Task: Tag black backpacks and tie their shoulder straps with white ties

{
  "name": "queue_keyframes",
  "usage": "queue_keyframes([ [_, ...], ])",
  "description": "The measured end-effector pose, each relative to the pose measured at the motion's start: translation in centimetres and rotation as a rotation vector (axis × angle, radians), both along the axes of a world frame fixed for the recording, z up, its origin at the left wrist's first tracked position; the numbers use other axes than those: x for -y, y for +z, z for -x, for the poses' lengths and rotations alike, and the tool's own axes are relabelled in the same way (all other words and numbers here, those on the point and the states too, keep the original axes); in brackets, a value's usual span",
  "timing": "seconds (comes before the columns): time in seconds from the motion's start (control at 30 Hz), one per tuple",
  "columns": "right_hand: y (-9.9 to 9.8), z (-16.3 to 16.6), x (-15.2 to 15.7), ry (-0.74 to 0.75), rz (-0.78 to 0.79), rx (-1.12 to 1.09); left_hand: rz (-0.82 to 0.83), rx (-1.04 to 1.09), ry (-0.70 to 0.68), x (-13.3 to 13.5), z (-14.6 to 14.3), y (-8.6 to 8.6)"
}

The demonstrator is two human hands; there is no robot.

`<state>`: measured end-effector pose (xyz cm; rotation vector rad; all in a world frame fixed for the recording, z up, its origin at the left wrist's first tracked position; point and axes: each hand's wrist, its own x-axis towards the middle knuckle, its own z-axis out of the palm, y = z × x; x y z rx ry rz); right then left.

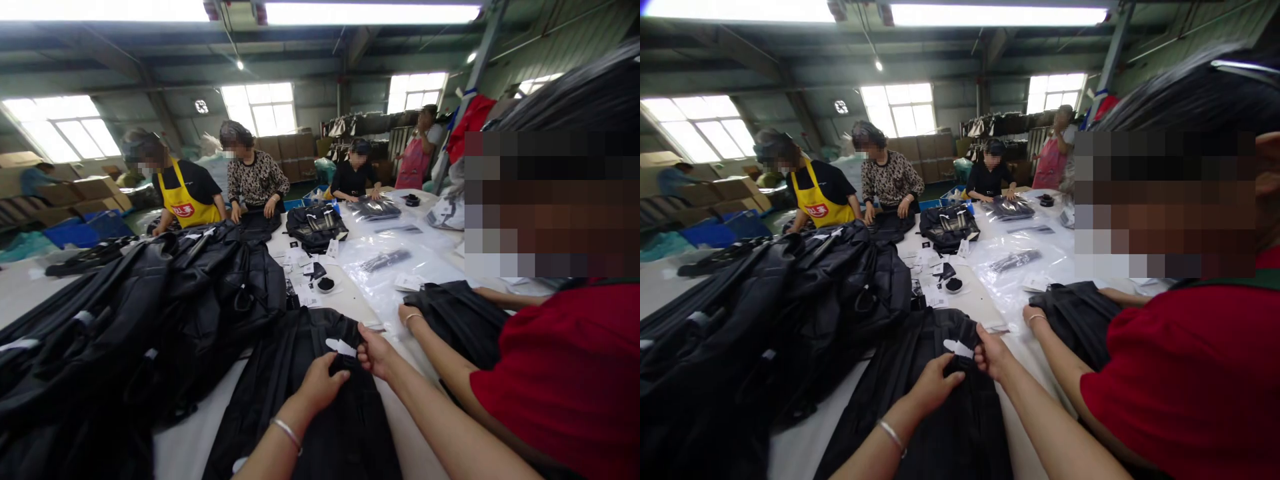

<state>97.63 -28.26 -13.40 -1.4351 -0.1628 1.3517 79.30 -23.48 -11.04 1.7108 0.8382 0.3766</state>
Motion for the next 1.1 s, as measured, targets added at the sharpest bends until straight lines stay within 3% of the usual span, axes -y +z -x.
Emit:
queue_keyframes([
  [0.23,-1.3,1.2,3.0,-0.146,-0.084,0.3,0.225,0.048,0.025,-0.9,-1.5,-1.9],
  [0.4,-0.8,2.3,4.4,0.006,-0.217,0.715,0.311,0.091,0.031,-1.3,-1.3,-3.4],
  [0.57,-1.0,2.7,4.4,0.226,-0.151,0.931,0.295,0.095,0.025,-1.1,-1.0,-4.1],
  [0.8,0.0,2.7,4.7,0.168,-0.219,1.163,0.023,-0.039,0.015,-0.3,-1.2,-3.4],
  [1.0,3.8,2.2,5.2,0.075,-0.325,1.43,-0.391,-0.265,-0.041,2.0,-1.2,-2.4],
  [1.1,5.6,0.7,5.5,0.101,-0.285,1.54,-0.529,-0.33,-0.138,2.8,-0.9,-2.1],
])
